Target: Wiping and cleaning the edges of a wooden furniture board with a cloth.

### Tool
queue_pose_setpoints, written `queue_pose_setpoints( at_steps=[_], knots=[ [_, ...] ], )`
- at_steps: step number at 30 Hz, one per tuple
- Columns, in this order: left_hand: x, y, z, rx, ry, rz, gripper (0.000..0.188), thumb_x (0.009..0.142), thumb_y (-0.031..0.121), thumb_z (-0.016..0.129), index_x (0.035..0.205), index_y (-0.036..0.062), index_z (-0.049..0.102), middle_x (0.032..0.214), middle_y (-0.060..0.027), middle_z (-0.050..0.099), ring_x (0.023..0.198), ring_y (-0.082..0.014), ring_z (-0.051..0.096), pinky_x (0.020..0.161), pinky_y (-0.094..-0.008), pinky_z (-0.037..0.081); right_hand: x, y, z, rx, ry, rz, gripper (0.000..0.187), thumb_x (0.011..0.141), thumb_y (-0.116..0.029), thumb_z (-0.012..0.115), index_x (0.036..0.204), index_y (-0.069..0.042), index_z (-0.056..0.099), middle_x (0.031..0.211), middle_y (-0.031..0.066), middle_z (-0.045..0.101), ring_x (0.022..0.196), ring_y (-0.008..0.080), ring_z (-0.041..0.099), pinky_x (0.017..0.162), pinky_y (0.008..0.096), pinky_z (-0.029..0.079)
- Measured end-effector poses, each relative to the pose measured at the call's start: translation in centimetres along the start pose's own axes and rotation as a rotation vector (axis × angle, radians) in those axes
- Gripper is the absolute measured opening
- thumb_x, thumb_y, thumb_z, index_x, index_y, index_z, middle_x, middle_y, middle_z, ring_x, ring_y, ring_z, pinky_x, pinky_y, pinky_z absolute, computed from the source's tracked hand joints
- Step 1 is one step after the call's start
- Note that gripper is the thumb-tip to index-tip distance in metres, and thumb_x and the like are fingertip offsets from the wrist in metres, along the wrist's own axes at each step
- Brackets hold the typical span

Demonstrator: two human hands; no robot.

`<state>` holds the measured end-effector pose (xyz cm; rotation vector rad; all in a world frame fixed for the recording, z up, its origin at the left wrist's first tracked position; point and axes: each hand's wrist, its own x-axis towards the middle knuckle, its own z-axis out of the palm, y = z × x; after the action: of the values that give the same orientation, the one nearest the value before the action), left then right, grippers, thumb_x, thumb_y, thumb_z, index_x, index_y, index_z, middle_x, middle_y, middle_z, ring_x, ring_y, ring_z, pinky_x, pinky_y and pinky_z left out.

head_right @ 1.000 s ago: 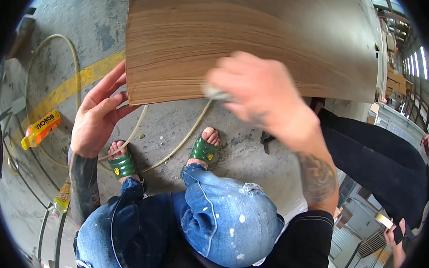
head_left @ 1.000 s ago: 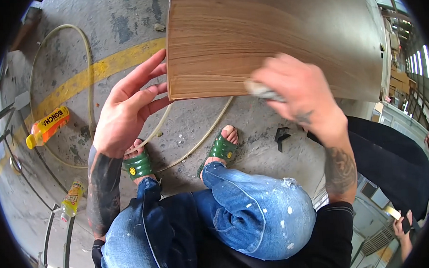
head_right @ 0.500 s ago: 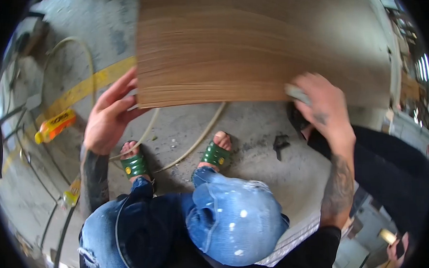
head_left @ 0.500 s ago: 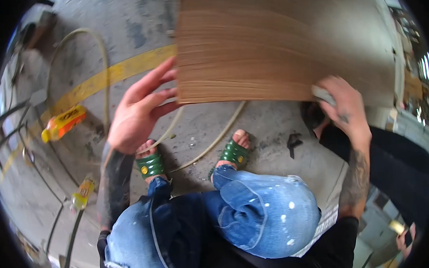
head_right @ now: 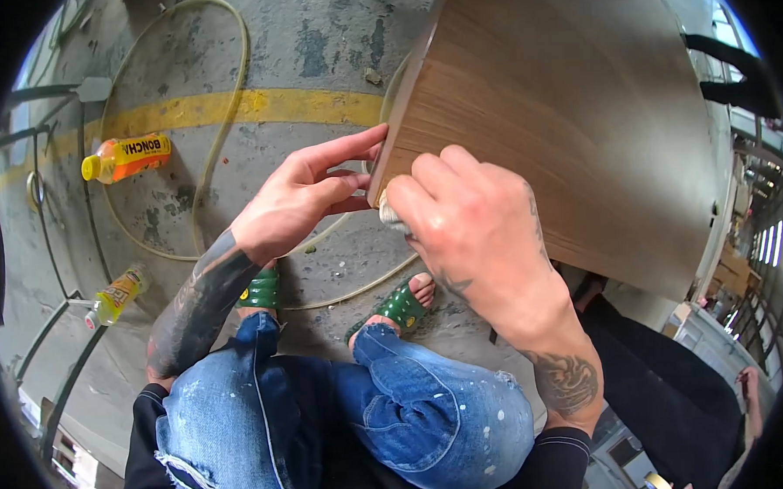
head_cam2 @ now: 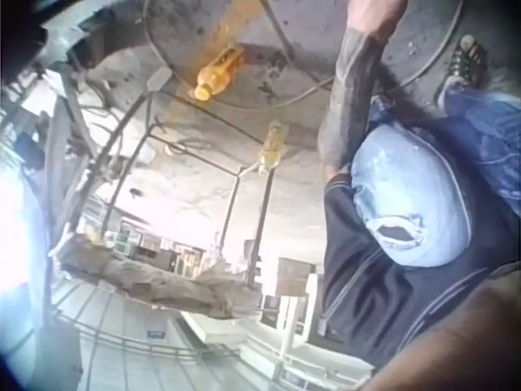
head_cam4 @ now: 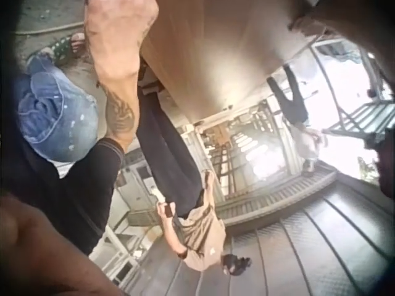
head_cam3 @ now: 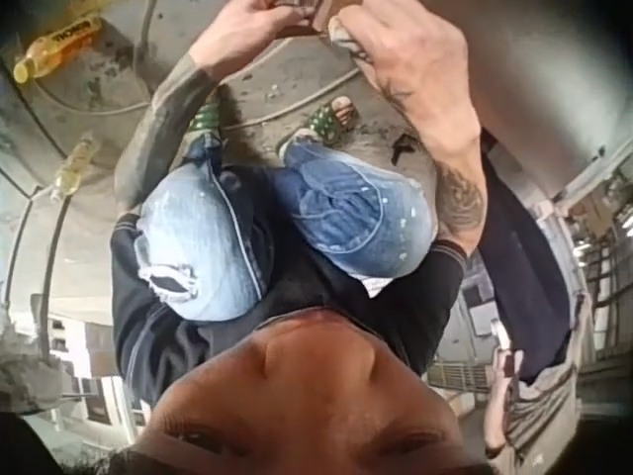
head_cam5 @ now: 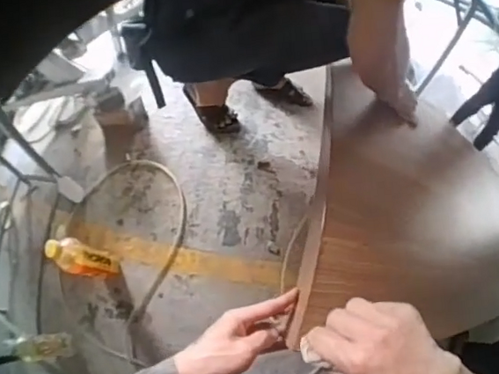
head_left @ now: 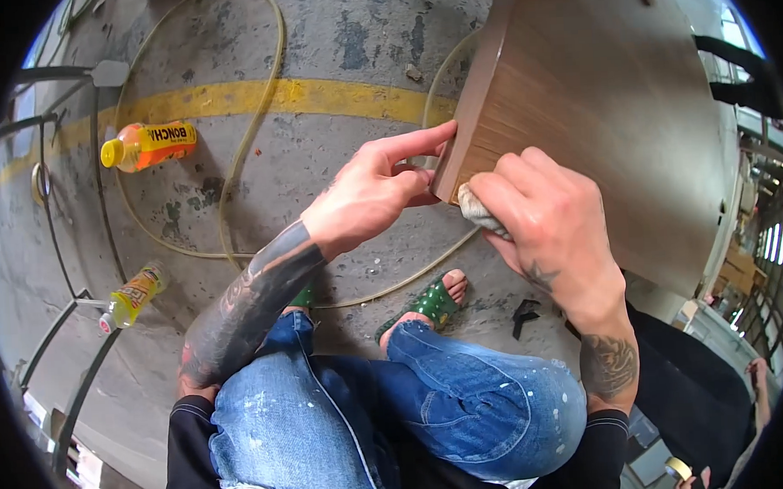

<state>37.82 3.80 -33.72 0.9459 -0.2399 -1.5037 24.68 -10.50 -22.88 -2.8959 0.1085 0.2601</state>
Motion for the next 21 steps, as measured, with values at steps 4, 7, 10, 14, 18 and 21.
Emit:
queue_pose_setpoints(
  at_steps=[4,7,10,14,18,21],
  knots=[
    [0.0,-0.7,-0.8,0.039,-0.039,-0.033,0.058,0.098,-0.004,0.044,0.155,0.0095,0.043,0.140,-0.0059,0.056,0.118,-0.0128,0.058,0.106,-0.0362,0.052,2.3,1.9,-0.1,-0.122,0.077,0.099,0.037,0.063,-0.003,0.079,0.097,-0.008,0.064,0.086,0.0091,0.061,0.083,0.0319,0.062,0.070,0.0414,0.052],
    [0.5,-1.4,-1.3,0.056,-0.042,-0.025,0.059,0.097,-0.004,0.043,0.155,0.0091,0.042,0.138,-0.0062,0.057,0.118,-0.0139,0.058,0.107,-0.0370,0.051,2.1,1.4,-1.4,-0.030,-0.045,0.076,0.038,0.065,-0.003,0.079,0.100,-0.008,0.065,0.088,0.0100,0.063,0.085,0.0317,0.063,0.071,0.0413,0.052],
    [0.2,-1.6,-1.2,0.107,-0.059,-0.029,0.060,0.097,-0.005,0.042,0.155,0.0095,0.041,0.139,-0.0080,0.057,0.118,-0.0160,0.059,0.109,-0.0371,0.050,2.6,1.7,-1.5,-0.111,-0.065,0.094,0.035,0.069,-0.005,0.078,0.102,-0.006,0.065,0.093,0.0135,0.064,0.087,0.0357,0.063,0.073,0.0419,0.052],
    [0.8,-3.0,-1.7,0.242,0.041,0.196,0.051,0.094,0.005,0.049,0.145,0.0058,0.054,0.126,-0.0177,0.068,0.113,-0.0236,0.065,0.098,-0.0360,0.051,3.5,2.7,-3.3,-0.090,0.068,0.247,0.031,0.079,-0.005,0.074,0.108,-0.004,0.064,0.094,0.0142,0.067,0.083,0.0314,0.067,0.074,0.0365,0.053],
    [-1.2,-0.2,0.1,0.508,0.131,0.492,0.048,0.099,0.014,0.056,0.145,0.0010,0.051,0.141,-0.0177,0.054,0.126,-0.0291,0.057,0.106,-0.0384,0.047,3.8,-1.3,-4.3,0.545,0.271,0.591,0.024,0.092,-0.008,0.067,0.115,0.001,0.061,0.090,0.0117,0.070,0.080,0.0184,0.069,0.073,0.0315,0.054],
    [-3.7,1.7,2.8,0.040,0.057,0.643,0.066,0.104,0.024,0.056,0.159,0.0024,0.028,0.157,-0.0148,0.040,0.138,-0.0235,0.046,0.116,-0.0347,0.035,4.8,-4.3,-0.2,0.611,0.309,0.392,0.048,0.088,-0.010,0.068,0.131,0.001,0.050,0.106,0.0159,0.065,0.092,0.0262,0.068,0.078,0.0374,0.055]
  ],
)
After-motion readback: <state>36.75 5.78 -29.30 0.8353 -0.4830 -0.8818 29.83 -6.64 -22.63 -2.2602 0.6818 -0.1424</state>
